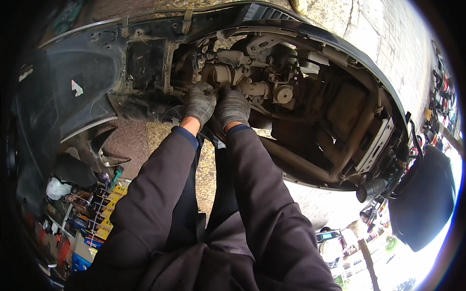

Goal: The person uses a cordless drill to remove screws and detach panels from a scooter's under-seat compartment. They then move a chair aside and continue removing internal components, including a metal bracket and exhaust pipe, from the scooter's frame.

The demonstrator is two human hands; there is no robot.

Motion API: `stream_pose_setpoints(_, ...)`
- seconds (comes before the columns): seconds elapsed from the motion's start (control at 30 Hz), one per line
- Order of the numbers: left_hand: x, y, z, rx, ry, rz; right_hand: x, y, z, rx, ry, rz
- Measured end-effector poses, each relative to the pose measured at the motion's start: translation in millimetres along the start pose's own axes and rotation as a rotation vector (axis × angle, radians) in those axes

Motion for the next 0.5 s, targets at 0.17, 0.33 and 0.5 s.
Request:
stream_pose_setpoints(0.17,-9,-17,-7,0.009,-0.014,0.038,0,-2,-10,0.069,-0.220,-0.025)
stream_pose_setpoints(0.33,11,-43,-11,0.021,-0.066,0.075,20,-13,-21,0.239,-0.348,0.039)
stream_pose_setpoints(0.5,25,-34,-11,0.061,-0.094,-0.057,22,-9,-10,0.194,-0.294,0.208)
Point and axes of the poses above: each hand's wrist, its own x-axis away from the middle knuckle, its own z-axis out of the back of the hand, y = z × x, the point moved 9 cm from there along -x, towards the middle knuckle, and after that the axes turned 4 degrees about x, right-handed, at the moved point
